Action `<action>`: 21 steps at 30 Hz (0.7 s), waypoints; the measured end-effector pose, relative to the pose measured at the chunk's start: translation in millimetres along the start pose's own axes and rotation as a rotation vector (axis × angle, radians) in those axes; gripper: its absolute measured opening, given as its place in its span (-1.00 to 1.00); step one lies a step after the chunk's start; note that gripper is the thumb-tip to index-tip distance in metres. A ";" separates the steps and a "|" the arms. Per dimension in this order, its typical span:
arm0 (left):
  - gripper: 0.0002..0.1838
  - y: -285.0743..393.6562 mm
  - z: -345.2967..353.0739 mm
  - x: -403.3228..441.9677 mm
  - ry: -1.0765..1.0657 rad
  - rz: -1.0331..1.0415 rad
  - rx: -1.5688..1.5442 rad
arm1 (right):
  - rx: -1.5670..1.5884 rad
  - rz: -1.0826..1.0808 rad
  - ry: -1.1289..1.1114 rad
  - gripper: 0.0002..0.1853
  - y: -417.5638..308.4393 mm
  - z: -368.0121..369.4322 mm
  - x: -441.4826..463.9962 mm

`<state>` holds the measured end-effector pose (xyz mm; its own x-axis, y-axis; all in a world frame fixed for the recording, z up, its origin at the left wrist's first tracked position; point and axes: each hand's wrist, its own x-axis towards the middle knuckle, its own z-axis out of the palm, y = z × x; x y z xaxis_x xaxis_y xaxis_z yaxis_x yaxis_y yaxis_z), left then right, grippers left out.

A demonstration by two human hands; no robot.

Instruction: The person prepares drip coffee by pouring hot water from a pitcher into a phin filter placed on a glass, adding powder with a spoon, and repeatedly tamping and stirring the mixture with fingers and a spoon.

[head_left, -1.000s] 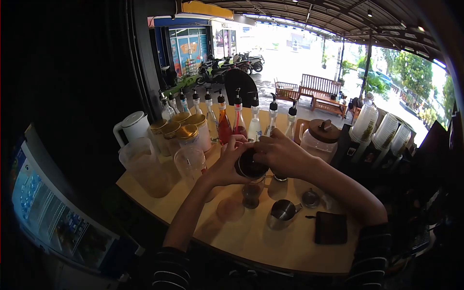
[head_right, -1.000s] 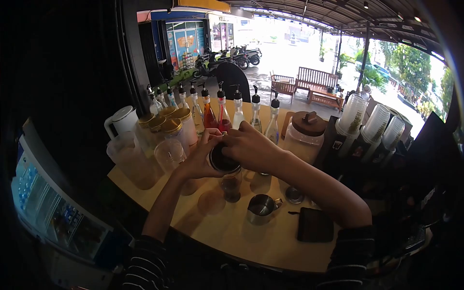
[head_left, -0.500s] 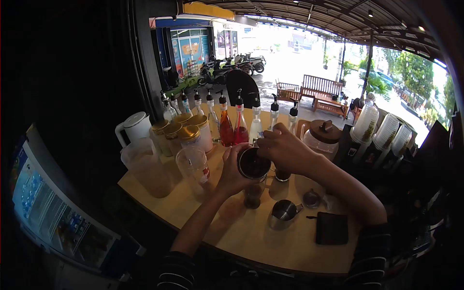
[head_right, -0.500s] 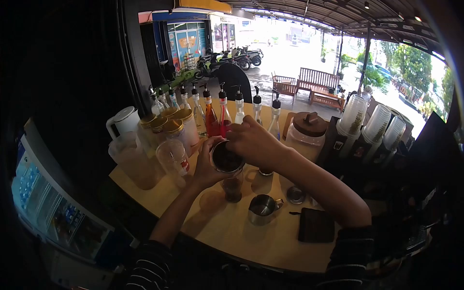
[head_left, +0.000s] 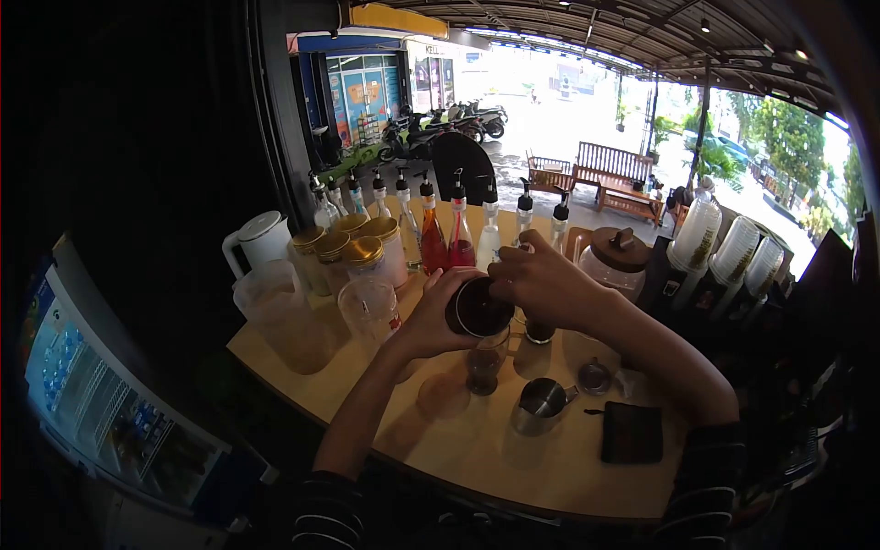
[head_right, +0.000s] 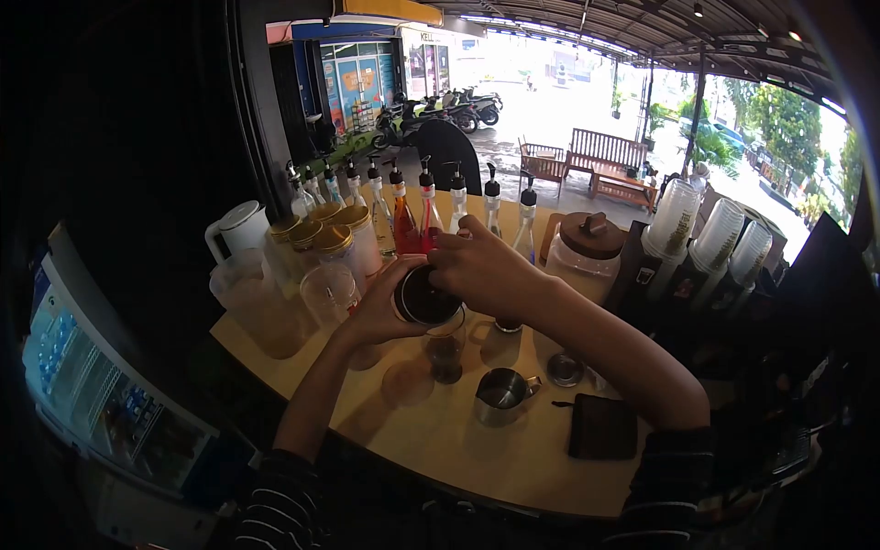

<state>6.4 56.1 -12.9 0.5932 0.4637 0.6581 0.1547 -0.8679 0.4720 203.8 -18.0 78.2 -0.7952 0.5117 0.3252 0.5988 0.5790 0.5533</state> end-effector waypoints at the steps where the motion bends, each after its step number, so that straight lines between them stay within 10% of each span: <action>1: -0.05 2.3 -2.8 0.3 -0.040 -0.009 0.042 | 0.009 -0.046 -0.017 -0.96 -3.0 3.7 -0.5; 21: 0.01 -9.5 24.4 0.3 -0.003 -0.236 -0.235 | -0.075 -0.040 0.013 -0.95 6.7 5.0 -4.4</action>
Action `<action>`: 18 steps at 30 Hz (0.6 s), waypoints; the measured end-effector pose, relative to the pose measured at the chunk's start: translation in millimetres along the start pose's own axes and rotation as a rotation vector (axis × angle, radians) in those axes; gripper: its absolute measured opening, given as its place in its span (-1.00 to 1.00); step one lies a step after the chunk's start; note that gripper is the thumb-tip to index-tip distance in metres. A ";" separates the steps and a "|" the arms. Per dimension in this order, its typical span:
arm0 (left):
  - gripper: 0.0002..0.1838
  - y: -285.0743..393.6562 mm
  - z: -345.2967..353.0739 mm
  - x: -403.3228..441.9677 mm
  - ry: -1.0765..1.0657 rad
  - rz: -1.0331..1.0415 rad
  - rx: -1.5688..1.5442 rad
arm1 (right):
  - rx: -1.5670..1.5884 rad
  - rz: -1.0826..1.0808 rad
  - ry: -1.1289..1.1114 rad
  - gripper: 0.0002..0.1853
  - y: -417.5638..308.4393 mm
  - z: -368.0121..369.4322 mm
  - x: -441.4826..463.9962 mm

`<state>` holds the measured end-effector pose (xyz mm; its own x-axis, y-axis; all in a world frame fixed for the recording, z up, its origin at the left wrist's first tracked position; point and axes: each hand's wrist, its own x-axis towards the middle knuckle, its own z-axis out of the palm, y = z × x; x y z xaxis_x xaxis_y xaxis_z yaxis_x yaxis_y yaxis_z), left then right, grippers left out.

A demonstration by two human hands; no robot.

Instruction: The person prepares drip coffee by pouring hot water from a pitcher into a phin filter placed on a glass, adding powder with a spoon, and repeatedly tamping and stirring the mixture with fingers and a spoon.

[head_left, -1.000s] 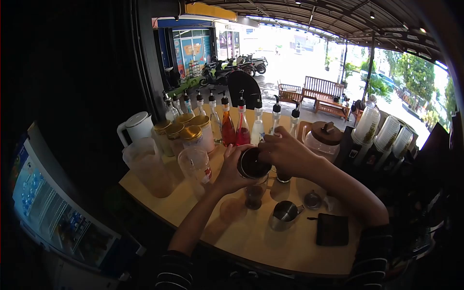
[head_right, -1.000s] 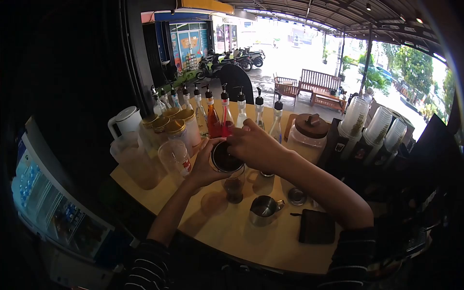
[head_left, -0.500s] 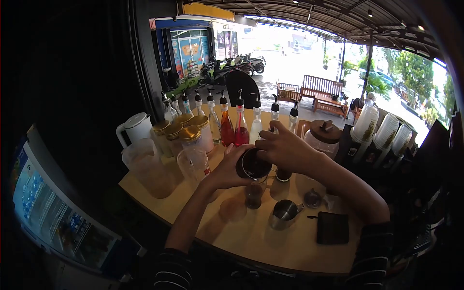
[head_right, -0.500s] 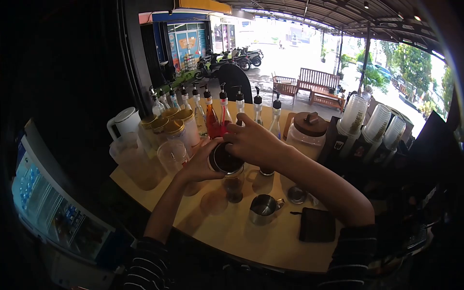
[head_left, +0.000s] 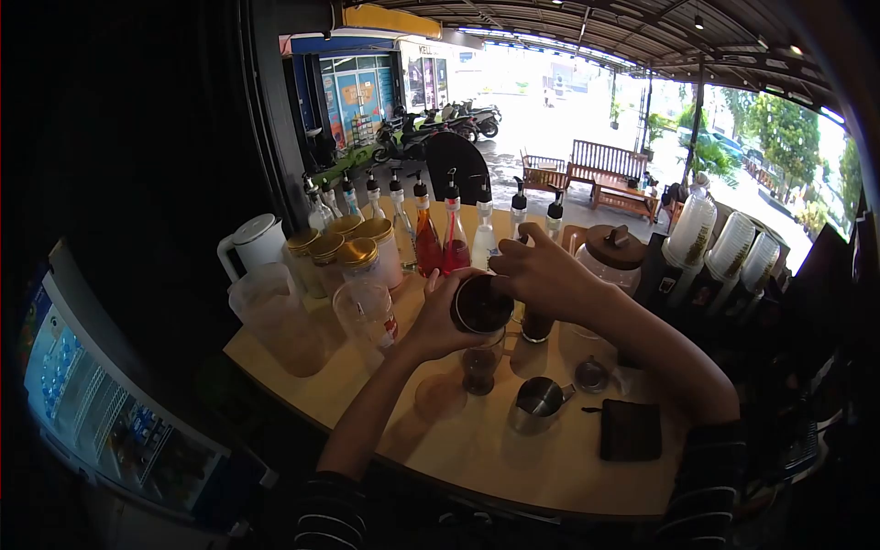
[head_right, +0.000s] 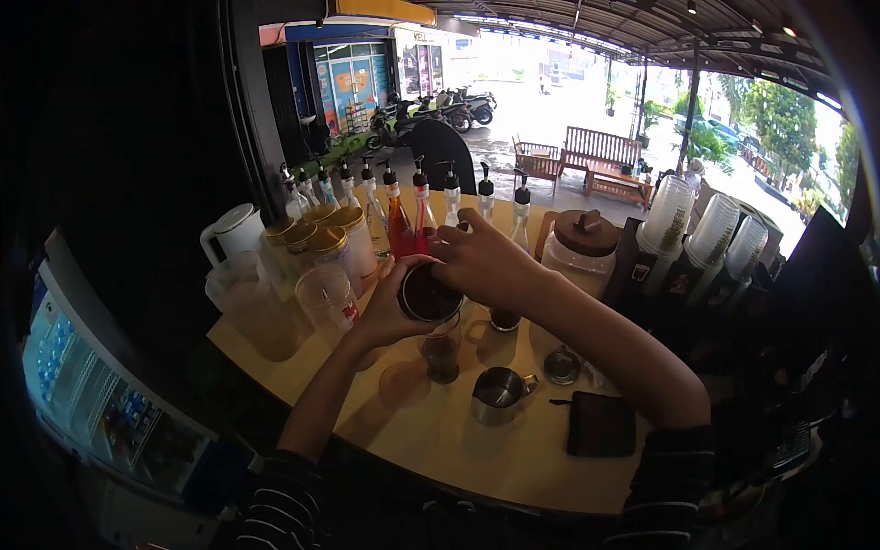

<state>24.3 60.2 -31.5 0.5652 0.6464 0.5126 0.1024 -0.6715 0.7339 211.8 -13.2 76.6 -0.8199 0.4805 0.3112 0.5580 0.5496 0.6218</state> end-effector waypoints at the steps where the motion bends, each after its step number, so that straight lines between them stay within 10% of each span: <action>1: 0.00 -3.0 -3.3 0.0 -0.001 0.028 0.028 | 0.031 0.003 -0.019 -0.95 0.7 -0.3 -0.3; 6: -0.03 16.5 -20.9 1.9 -0.032 0.229 0.242 | 0.078 -0.027 -0.051 -0.96 -4.6 -5.1 -0.7; 18: 0.01 25.5 -35.8 0.8 -0.202 -0.009 -0.028 | 0.046 -0.129 0.107 -0.94 -9.2 -0.3 -4.7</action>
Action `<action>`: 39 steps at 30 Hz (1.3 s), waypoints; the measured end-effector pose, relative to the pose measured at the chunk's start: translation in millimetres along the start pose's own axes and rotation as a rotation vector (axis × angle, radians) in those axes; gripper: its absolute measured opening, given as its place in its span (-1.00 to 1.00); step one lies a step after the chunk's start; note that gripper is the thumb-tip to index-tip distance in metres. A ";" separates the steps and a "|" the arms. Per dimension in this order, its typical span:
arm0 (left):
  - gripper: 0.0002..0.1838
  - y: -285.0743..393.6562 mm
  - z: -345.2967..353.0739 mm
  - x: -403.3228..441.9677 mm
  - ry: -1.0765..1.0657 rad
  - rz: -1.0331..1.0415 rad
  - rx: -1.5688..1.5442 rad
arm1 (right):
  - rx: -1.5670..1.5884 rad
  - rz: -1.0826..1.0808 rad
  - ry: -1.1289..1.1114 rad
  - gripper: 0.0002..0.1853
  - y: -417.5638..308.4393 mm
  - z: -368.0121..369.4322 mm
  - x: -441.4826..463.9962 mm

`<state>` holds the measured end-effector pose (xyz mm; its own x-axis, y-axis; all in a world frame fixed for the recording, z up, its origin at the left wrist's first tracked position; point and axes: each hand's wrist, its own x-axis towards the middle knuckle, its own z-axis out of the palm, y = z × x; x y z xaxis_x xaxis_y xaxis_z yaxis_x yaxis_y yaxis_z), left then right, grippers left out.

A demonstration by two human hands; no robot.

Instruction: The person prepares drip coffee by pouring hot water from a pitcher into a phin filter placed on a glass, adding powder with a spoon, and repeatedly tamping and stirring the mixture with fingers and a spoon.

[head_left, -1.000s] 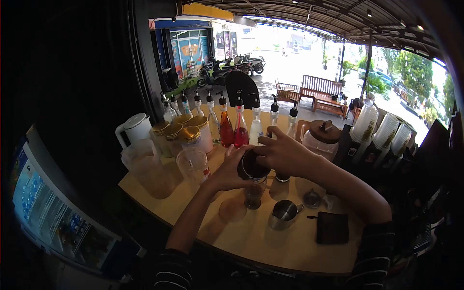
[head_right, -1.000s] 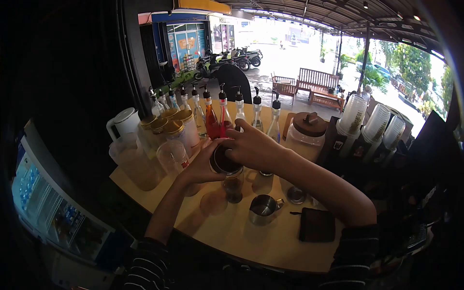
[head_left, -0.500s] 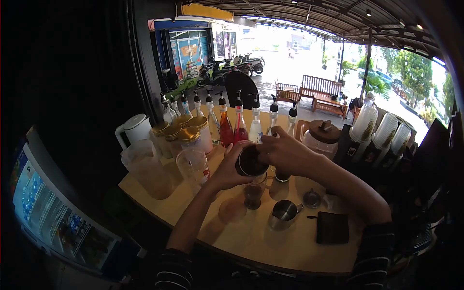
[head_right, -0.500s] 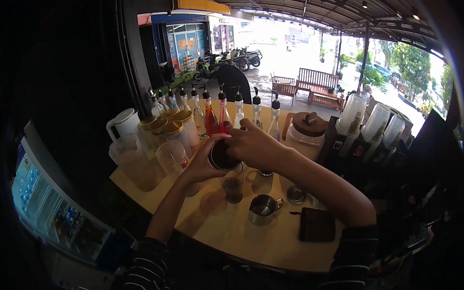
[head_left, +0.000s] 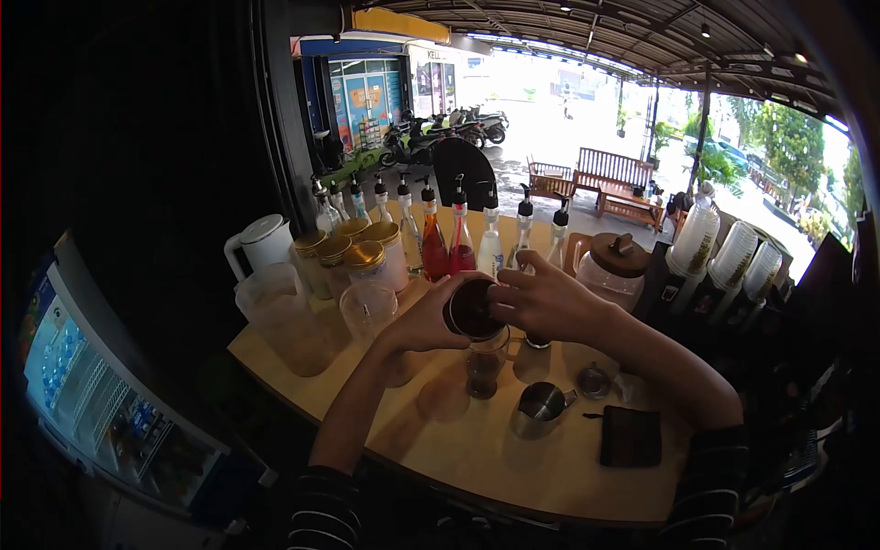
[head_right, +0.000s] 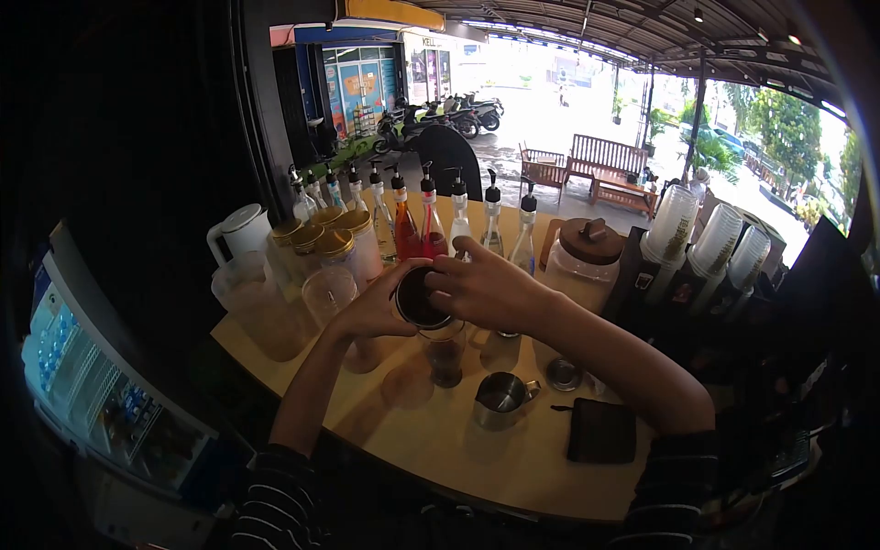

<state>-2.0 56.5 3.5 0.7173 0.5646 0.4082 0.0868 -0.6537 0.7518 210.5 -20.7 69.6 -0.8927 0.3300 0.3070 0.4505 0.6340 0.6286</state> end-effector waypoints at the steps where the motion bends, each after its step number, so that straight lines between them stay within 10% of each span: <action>1: 0.02 2.8 -0.4 0.3 -0.019 0.002 -0.039 | 0.001 -0.001 0.000 -0.94 0.7 0.3 0.1; 39: 0.09 -0.6 4.2 3.2 -0.015 0.020 0.321 | -0.054 0.071 -0.036 -0.97 14.0 -4.1 9.0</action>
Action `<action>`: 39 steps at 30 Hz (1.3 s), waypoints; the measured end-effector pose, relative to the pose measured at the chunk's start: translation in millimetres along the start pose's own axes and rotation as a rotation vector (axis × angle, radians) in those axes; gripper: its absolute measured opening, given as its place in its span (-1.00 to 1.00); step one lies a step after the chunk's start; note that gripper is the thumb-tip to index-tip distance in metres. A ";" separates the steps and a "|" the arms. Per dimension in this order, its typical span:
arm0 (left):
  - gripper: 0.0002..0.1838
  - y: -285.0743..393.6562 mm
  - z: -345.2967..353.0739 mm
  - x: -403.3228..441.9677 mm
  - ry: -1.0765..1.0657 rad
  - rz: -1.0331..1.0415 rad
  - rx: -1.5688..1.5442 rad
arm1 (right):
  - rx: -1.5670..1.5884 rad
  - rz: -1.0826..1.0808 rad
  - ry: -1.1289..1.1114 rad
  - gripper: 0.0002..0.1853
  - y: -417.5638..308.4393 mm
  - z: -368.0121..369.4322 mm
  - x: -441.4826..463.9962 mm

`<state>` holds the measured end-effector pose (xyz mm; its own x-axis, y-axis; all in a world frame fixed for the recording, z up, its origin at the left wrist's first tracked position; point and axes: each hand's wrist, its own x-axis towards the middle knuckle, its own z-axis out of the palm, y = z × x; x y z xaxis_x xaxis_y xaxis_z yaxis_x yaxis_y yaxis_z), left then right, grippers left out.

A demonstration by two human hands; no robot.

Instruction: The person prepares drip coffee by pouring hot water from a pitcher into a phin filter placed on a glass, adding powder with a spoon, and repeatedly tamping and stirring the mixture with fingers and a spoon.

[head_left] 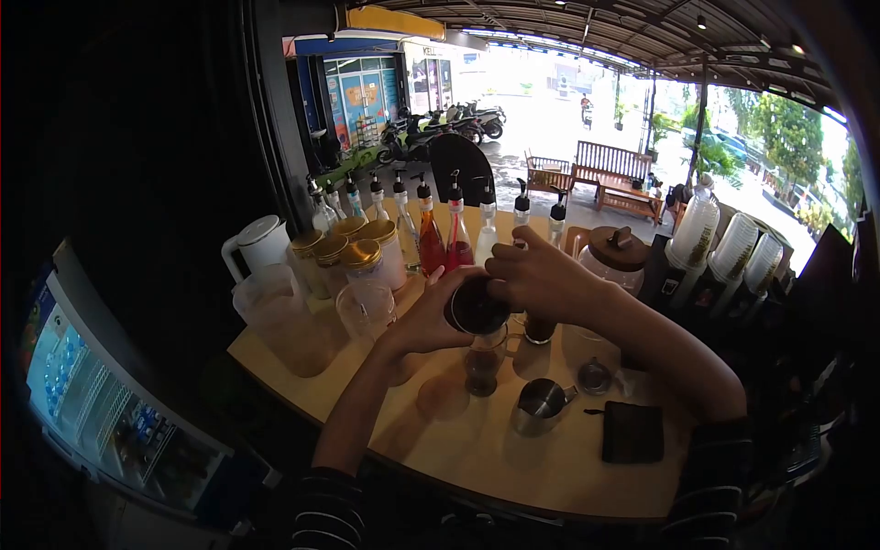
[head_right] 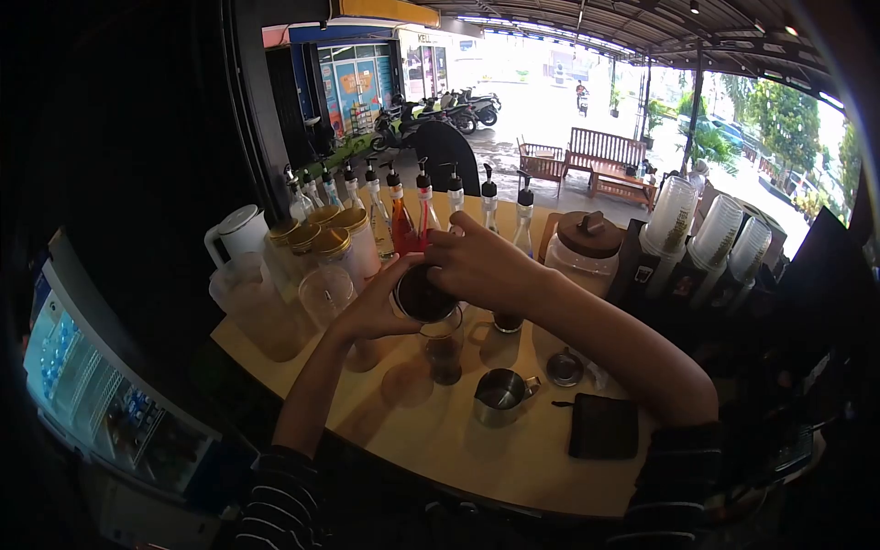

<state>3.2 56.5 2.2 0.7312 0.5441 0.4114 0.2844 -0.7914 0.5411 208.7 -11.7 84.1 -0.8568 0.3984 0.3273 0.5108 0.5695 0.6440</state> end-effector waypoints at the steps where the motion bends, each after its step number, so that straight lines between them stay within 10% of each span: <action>1: 0.07 -0.9 1.8 0.0 0.043 0.021 -0.061 | 0.001 -0.003 0.000 -0.97 -1.4 0.5 -1.3; 8: -0.08 -14.4 41.2 -3.0 0.402 0.035 -0.467 | 0.166 0.183 0.054 -0.89 -23.1 15.5 -7.0; 20: -0.15 -3.5 54.3 -3.2 0.673 0.040 -0.203 | 0.243 0.367 0.111 -0.80 -38.4 25.1 -11.2; 39: -0.10 5.8 32.1 -11.1 0.461 0.142 0.078 | 0.058 0.138 -0.093 -0.90 -10.2 1.7 -10.5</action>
<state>16.7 37.0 -22.8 0.4209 0.4817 0.7686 0.2602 -0.8758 0.4065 212.6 -20.6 72.9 -0.7692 0.5392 0.3429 0.6290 0.5442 0.5552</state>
